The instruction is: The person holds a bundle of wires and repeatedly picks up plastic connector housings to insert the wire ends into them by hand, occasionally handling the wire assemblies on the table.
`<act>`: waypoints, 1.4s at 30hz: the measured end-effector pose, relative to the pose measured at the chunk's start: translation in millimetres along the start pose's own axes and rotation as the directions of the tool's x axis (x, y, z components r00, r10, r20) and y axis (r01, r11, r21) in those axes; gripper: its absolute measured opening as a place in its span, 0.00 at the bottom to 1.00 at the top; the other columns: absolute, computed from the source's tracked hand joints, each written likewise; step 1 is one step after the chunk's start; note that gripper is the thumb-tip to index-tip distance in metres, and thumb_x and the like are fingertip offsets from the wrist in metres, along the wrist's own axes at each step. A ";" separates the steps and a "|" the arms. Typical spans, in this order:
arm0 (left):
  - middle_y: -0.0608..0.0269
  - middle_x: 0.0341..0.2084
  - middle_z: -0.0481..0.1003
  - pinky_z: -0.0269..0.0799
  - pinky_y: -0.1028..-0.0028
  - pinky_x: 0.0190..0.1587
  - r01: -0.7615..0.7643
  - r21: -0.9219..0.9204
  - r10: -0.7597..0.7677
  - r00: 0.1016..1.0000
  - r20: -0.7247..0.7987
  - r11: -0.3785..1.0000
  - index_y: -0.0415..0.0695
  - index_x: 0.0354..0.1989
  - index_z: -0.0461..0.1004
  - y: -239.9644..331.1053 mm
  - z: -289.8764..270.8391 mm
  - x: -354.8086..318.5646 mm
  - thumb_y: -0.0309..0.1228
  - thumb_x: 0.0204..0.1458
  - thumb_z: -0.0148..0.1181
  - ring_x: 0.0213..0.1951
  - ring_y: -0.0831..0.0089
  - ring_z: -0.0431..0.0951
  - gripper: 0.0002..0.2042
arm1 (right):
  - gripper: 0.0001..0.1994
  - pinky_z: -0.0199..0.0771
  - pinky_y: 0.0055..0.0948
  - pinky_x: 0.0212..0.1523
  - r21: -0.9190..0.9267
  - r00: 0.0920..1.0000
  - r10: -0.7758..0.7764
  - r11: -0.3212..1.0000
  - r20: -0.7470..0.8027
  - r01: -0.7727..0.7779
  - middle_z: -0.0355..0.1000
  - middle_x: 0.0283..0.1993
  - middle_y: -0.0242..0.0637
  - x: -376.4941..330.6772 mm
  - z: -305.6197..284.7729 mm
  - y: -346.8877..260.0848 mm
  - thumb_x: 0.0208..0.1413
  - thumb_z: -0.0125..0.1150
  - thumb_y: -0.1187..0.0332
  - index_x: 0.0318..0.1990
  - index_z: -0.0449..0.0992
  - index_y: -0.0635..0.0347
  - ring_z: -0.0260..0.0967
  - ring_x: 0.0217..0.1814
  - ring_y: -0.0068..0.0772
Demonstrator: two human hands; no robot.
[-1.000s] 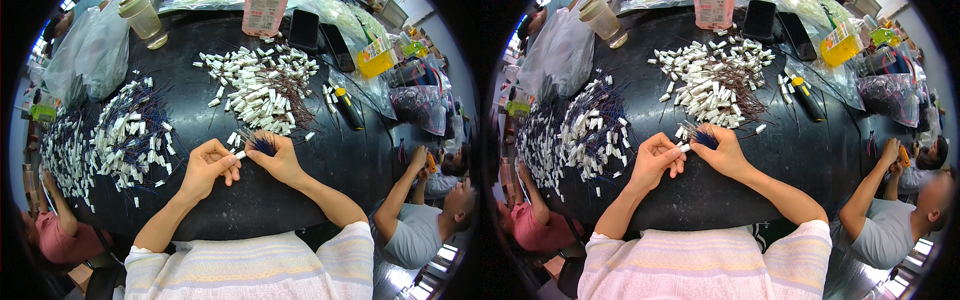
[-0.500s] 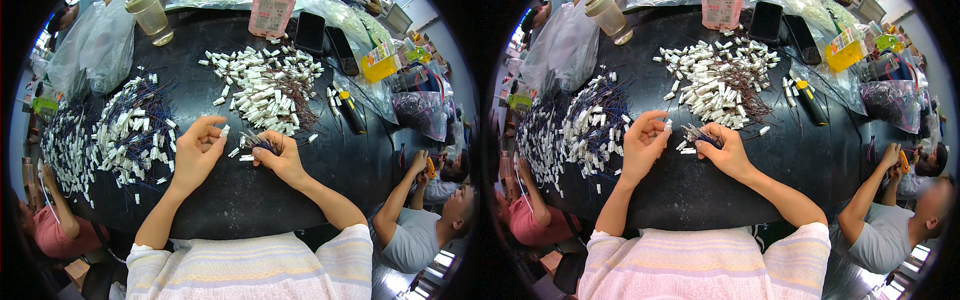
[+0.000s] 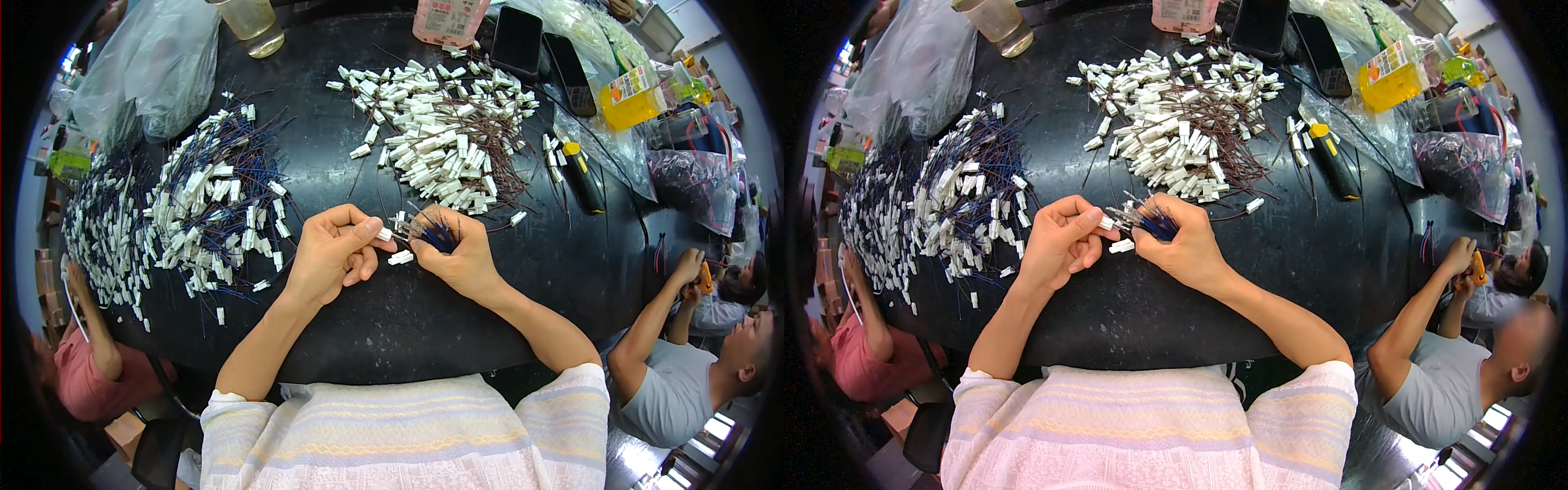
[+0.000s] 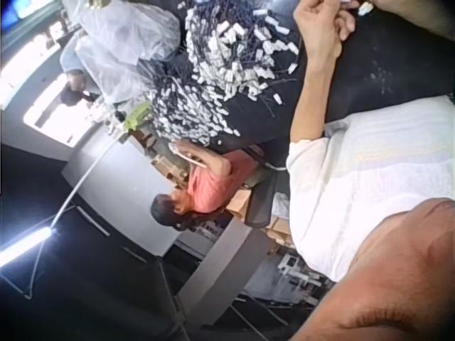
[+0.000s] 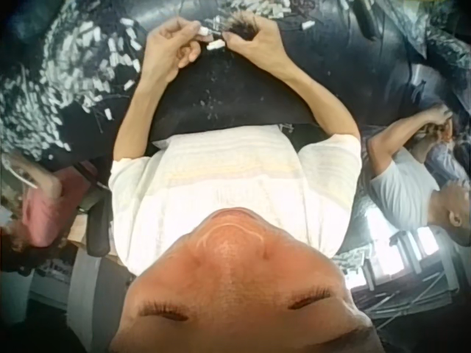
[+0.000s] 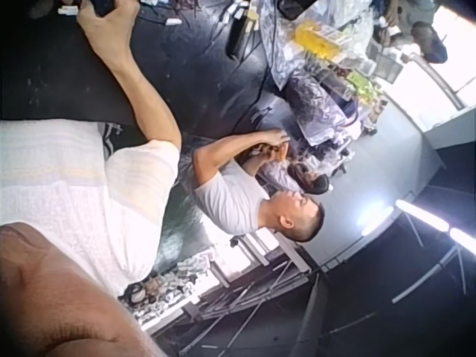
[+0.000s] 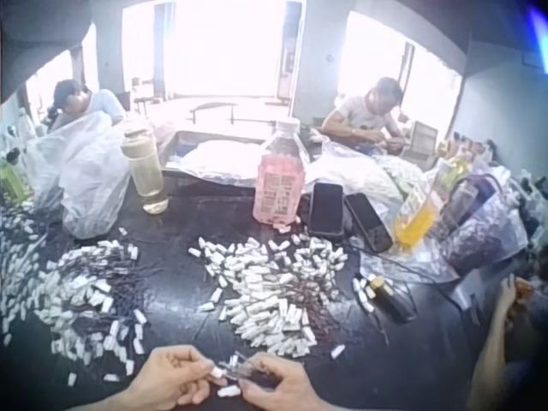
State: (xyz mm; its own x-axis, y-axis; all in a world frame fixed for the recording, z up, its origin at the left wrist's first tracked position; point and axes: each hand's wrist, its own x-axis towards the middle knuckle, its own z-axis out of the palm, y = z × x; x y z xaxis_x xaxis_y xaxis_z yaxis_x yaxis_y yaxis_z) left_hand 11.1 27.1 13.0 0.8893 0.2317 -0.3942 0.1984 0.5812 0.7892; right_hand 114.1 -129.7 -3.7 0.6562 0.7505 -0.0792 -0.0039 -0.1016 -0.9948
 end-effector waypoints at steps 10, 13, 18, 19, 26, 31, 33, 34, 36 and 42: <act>0.49 0.22 0.74 0.53 0.86 0.08 -0.029 -0.051 0.030 1.000 0.010 0.998 0.35 0.26 0.67 -7.9 8.3 -3.3 0.27 0.53 0.52 0.11 0.80 0.67 0.08 | 0.06 0.56 0.18 0.23 -0.006 0.998 -0.062 0.998 0.019 0.062 0.62 0.22 0.29 -2.1 -2.6 -1.7 0.40 0.58 0.77 0.26 0.68 0.66 0.55 0.24 0.13; 0.55 0.18 0.73 0.52 0.86 0.08 -0.041 -0.021 0.041 0.999 -0.017 0.999 0.35 0.26 0.68 -12.6 12.4 -4.4 0.27 0.53 0.53 0.11 0.82 0.66 0.08 | 0.04 0.58 0.15 0.28 -0.025 0.989 -0.117 0.993 0.087 0.119 0.65 0.27 0.27 -1.8 -3.2 -3.1 0.44 0.57 0.79 0.28 0.70 0.65 0.58 0.27 0.12; 0.63 0.11 0.68 0.50 0.86 0.09 -0.062 0.066 0.068 0.994 -0.085 0.996 0.35 0.27 0.68 -16.3 22.4 -7.1 0.29 0.53 0.54 0.10 0.82 0.65 0.08 | 0.07 0.62 0.22 0.31 -0.037 0.971 -0.240 0.970 0.020 0.241 0.66 0.28 0.37 -0.4 -5.5 -0.8 0.42 0.61 0.78 0.30 0.70 0.68 0.63 0.29 0.26; 0.63 0.11 0.68 0.50 0.86 0.09 -0.065 0.066 0.071 0.994 -0.088 0.996 0.35 0.27 0.68 -17.3 23.5 -8.2 0.29 0.53 0.54 0.10 0.82 0.65 0.08 | 0.07 0.62 0.22 0.31 -0.036 0.970 -0.242 0.970 0.024 0.242 0.66 0.28 0.37 -0.4 -4.9 -1.4 0.42 0.61 0.78 0.30 0.70 0.68 0.63 0.29 0.26; 0.65 0.14 0.69 0.54 0.85 0.13 -0.145 0.332 0.176 0.982 -0.067 0.932 0.36 0.26 0.71 -0.4 16.7 -3.1 0.30 0.52 0.55 0.12 0.82 0.66 0.09 | 0.06 0.61 0.20 0.30 0.002 0.969 -0.247 0.969 0.018 0.247 0.67 0.27 0.33 1.0 -2.7 3.1 0.45 0.60 0.77 0.30 0.71 0.68 0.61 0.28 0.20; 0.63 0.22 0.73 0.61 0.80 0.21 -0.378 0.900 0.737 0.668 0.104 0.216 0.37 0.31 0.74 28.6 -2.3 44.0 0.26 0.47 0.58 0.19 0.79 0.68 0.05 | 0.04 0.59 0.16 0.29 0.128 0.999 -0.006 0.992 0.050 -0.001 0.66 0.24 0.26 -4.2 -7.9 -2.5 0.50 0.56 0.75 0.31 0.70 0.67 0.59 0.27 0.13; 0.60 0.24 0.73 0.63 0.76 0.23 -0.332 0.940 0.730 0.625 0.278 -0.074 0.38 0.32 0.73 27.4 -10.1 60.6 0.24 0.43 0.59 0.20 0.72 0.69 0.07 | 0.04 0.61 0.16 0.29 0.201 0.998 0.009 0.979 0.059 -0.020 0.67 0.25 0.27 -3.7 -2.7 -5.7 0.50 0.56 0.75 0.32 0.70 0.67 0.61 0.27 0.13; 0.60 0.24 0.73 0.63 0.76 0.23 -0.336 0.939 0.727 0.626 0.282 -0.075 0.38 0.32 0.73 24.7 -12.0 63.1 0.24 0.43 0.59 0.20 0.72 0.69 0.07 | 0.05 0.63 0.15 0.29 0.268 0.998 0.038 0.962 0.050 -0.050 0.68 0.25 0.28 -3.7 -2.0 -4.9 0.50 0.56 0.75 0.32 0.69 0.67 0.63 0.27 0.13; 0.58 0.25 0.73 0.64 0.73 0.25 -0.304 0.945 0.720 0.630 0.292 -0.116 0.39 0.32 0.72 20.5 -16.5 63.3 0.24 0.42 0.59 0.20 0.67 0.68 0.08 | 0.05 0.65 0.16 0.29 0.292 0.997 0.055 0.954 0.059 -0.070 0.68 0.25 0.29 -1.1 -4.3 -9.8 0.50 0.55 0.75 0.32 0.69 0.67 0.65 0.27 0.14; 0.66 0.22 0.72 0.62 0.85 0.23 -0.248 0.763 0.421 0.906 -0.035 0.597 0.37 0.34 0.73 11.2 -0.8 2.3 0.25 0.47 0.58 0.20 0.86 0.67 0.07 | 0.05 0.64 0.15 0.27 0.314 0.998 0.053 0.948 0.019 -0.056 0.69 0.24 0.29 -2.4 -4.8 -5.2 0.48 0.58 0.75 0.31 0.69 0.66 0.65 0.25 0.14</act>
State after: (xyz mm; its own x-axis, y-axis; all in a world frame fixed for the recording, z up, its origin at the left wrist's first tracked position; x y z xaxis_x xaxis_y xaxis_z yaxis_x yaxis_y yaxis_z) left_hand 15.0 34.7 20.6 0.8752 0.4819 -0.0417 0.2127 -0.3060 0.9279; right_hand 116.1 -134.1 2.0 0.6409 0.7561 -0.1327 -0.2773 0.0668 -0.9585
